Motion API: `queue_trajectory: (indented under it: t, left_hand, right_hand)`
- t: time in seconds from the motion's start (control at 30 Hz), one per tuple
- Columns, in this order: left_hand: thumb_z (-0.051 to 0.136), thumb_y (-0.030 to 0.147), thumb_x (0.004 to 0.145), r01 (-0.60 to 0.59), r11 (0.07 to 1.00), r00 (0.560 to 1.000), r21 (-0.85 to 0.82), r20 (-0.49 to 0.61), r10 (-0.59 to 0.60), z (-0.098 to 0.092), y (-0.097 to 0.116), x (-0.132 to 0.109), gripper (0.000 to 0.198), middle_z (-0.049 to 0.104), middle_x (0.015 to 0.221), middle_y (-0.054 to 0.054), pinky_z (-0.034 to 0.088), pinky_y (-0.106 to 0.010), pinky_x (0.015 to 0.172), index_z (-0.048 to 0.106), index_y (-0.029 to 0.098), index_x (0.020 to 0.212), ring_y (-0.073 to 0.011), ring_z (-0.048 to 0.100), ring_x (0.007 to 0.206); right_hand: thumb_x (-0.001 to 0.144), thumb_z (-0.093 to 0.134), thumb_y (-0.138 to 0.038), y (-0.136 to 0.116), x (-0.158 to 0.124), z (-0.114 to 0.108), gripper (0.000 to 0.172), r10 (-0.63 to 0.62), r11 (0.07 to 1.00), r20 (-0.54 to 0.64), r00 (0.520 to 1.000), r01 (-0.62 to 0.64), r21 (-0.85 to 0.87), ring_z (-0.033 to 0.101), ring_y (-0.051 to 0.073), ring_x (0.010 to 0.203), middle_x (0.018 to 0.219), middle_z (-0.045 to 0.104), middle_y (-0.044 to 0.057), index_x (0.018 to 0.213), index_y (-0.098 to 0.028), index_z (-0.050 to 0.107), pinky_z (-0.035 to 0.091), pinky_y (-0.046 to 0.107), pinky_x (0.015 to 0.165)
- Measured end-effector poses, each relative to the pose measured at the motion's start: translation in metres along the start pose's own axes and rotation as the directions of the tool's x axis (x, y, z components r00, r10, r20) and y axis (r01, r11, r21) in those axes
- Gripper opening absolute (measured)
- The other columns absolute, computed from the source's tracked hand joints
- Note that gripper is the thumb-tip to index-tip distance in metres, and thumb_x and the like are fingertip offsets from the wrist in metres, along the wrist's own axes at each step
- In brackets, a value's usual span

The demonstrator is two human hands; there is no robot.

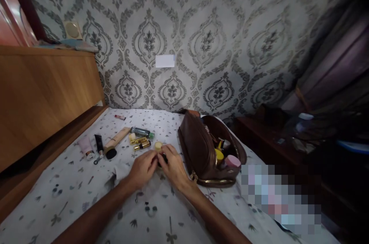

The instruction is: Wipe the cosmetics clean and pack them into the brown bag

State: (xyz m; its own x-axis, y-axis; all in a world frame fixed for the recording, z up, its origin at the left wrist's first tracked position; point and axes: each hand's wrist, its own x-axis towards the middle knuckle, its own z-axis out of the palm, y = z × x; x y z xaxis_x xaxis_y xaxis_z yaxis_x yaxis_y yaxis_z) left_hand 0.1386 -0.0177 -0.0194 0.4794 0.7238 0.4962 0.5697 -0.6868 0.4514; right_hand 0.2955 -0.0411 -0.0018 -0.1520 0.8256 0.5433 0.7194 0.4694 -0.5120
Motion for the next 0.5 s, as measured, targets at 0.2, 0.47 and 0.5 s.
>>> queue_trajectory:
  t: [0.2, 0.47, 0.5]
  left_hand:
    - [0.039, 0.025, 0.097, 0.149, 0.972, 0.989, 0.183, -0.046, -0.143, -0.031, -0.042, 0.027, 0.020, 0.065, 0.103, -0.008, 0.048, -0.036, 0.089, 0.058, 0.020, 0.102, -0.0235, 0.060, 0.101]
    - [0.039, 0.012, 0.086, 0.150, 0.876, 0.961, 0.458, 0.141, -0.238, -0.042, -0.090, 0.078, 0.042, 0.059, 0.131, -0.019, 0.043, -0.047, 0.102, 0.056, 0.011, 0.124, -0.0340, 0.051, 0.125]
    - [0.040, 0.013, 0.085, 0.142, 0.864, 0.950, 0.483, 0.178, -0.256, -0.041, -0.095, 0.085, 0.043, 0.060, 0.130, -0.018, 0.045, -0.046, 0.099, 0.057, 0.013, 0.124, -0.0336, 0.052, 0.124]
  right_hand:
    - [0.089, 0.053, -0.017, 0.012, -0.016, 0.032, 0.037, 0.133, 0.991, 0.066, 0.989, -0.133, -0.005, 0.051, 0.030, 0.123, 0.133, 0.054, 0.014, 0.126, -0.019, 0.054, 0.041, 0.050, 0.107]
    - [0.092, 0.056, -0.023, 0.005, -0.023, 0.024, 0.033, 0.211, 0.976, 0.144, 0.967, -0.217, 0.027, 0.055, 0.027, 0.116, 0.125, 0.059, 0.012, 0.124, -0.018, 0.057, 0.043, 0.042, 0.106]
    - [0.092, 0.058, -0.024, 0.005, -0.024, 0.023, 0.034, 0.213, 0.975, 0.145, 0.966, -0.219, 0.027, 0.054, 0.028, 0.117, 0.127, 0.059, 0.012, 0.125, -0.018, 0.056, 0.043, 0.042, 0.106]
